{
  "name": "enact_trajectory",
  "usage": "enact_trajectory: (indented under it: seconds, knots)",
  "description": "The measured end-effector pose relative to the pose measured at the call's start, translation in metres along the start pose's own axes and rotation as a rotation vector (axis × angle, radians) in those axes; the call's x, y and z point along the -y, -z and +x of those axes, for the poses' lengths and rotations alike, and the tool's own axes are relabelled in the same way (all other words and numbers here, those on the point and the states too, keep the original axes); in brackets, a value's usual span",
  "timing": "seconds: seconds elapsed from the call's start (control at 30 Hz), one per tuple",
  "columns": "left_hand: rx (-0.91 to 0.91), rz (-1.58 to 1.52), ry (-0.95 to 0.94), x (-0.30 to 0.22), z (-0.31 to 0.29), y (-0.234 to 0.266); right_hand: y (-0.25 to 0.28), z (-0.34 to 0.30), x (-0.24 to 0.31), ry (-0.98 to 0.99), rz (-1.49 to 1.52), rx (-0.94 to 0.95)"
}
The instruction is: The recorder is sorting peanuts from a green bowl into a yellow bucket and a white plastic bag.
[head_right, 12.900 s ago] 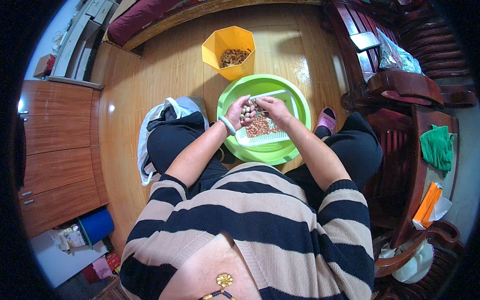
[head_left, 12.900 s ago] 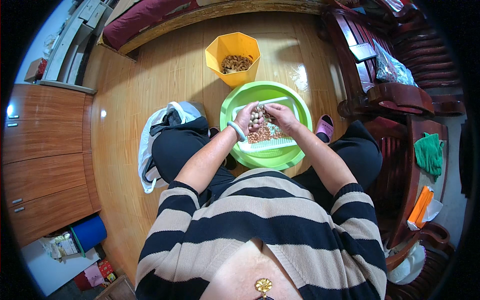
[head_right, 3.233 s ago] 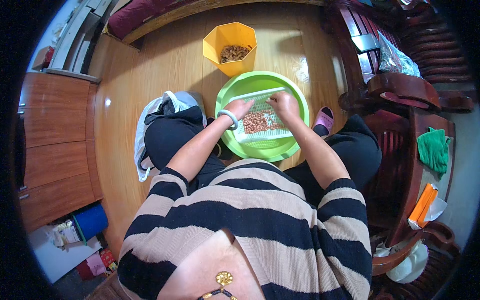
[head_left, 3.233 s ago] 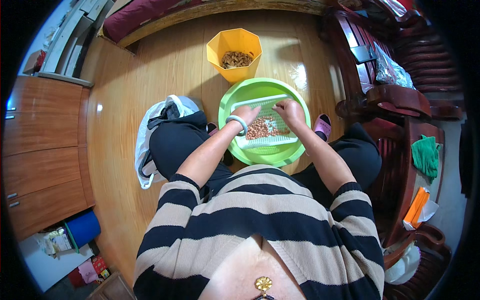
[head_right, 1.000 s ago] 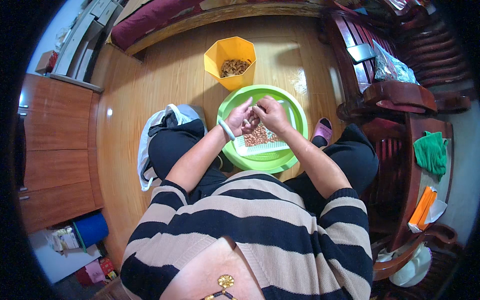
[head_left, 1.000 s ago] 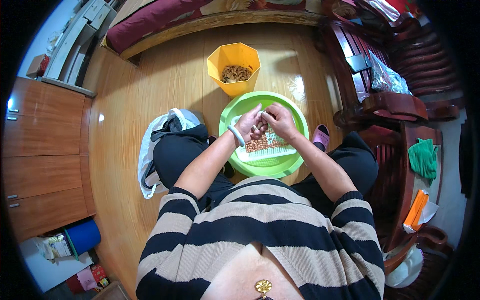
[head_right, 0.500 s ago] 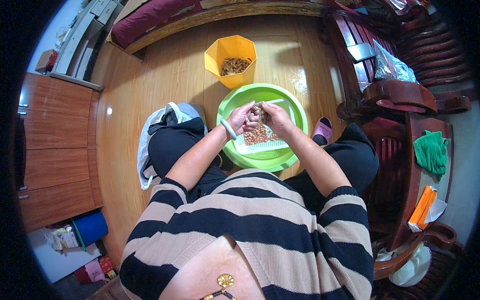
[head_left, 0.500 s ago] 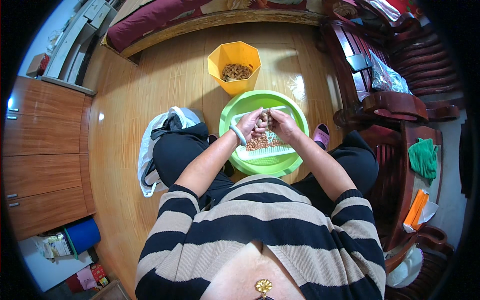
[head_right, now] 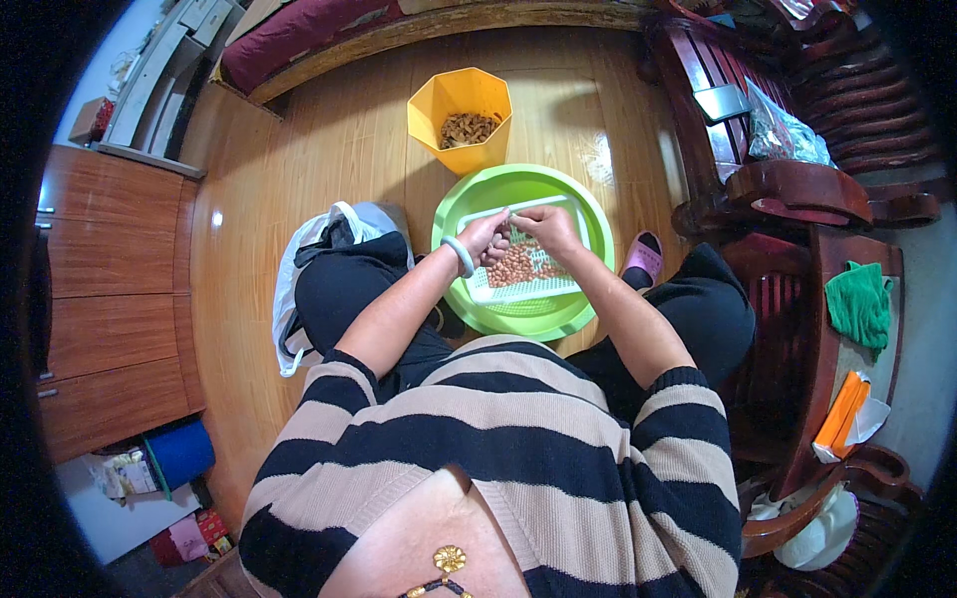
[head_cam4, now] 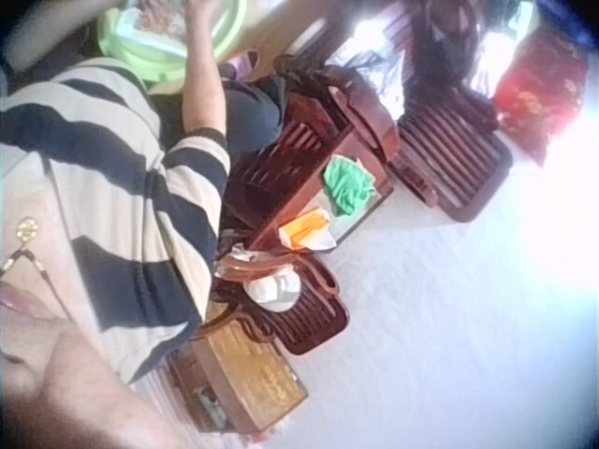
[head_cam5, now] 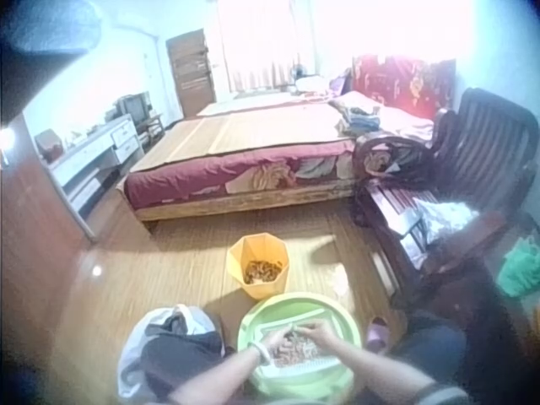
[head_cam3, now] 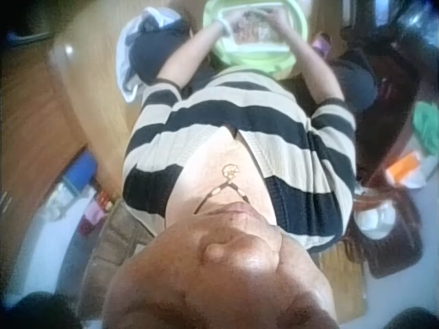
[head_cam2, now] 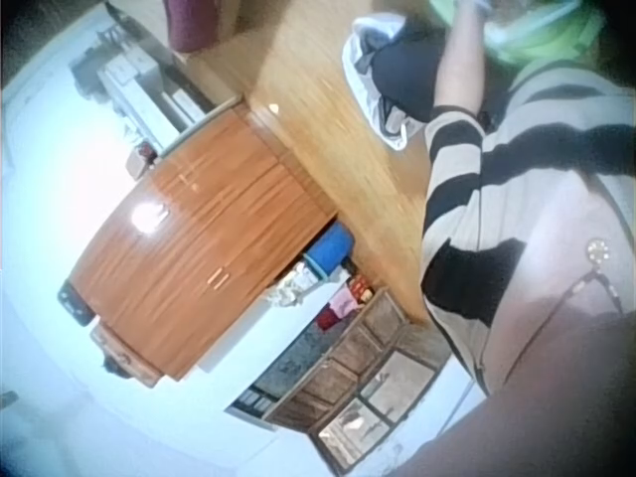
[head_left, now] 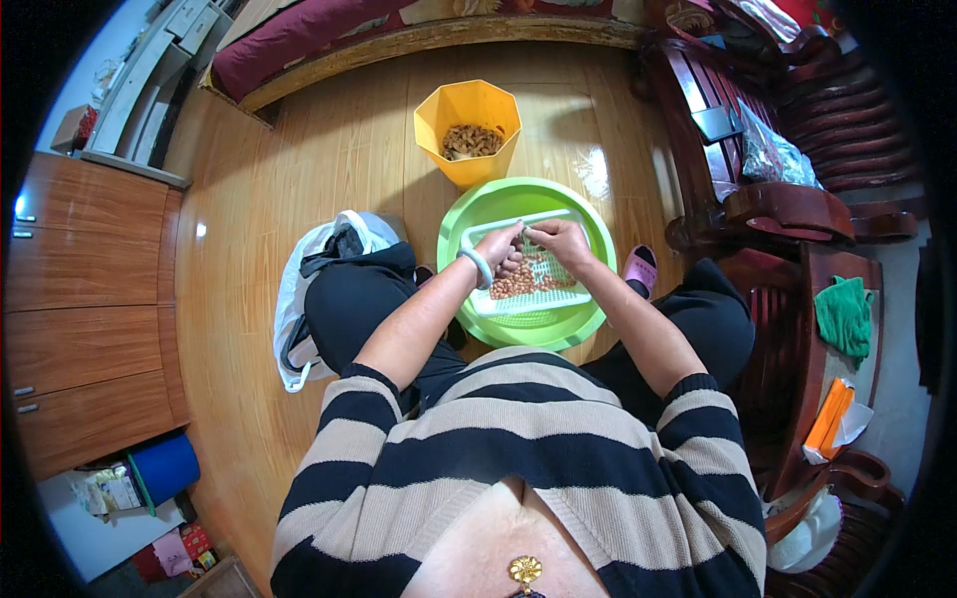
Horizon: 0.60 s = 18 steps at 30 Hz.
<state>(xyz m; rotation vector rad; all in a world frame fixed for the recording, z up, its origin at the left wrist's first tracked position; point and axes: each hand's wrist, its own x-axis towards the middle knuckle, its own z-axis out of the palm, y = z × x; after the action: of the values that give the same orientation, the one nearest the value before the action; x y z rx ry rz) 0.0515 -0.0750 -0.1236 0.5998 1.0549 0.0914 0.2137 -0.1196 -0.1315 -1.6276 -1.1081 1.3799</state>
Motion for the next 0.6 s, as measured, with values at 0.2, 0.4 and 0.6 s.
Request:
enact_trajectory:
  seconds: [0.2, 0.4, 0.6]
  knots:
    - [0.137, -0.137, -0.04, -0.007, -0.009, 0.01, -0.01, 0.004, 0.023, 0.081, 0.121, 0.146]
    - [-0.007, -0.303, -0.201, -0.016, -0.006, 0.017, -0.012, 0.048, 0.08, 0.04, -0.136, -0.009]
    - [0.113, -0.499, -0.314, -0.025, -0.007, 0.02, -0.018, 0.092, 0.16, 0.346, -0.008, -0.27]
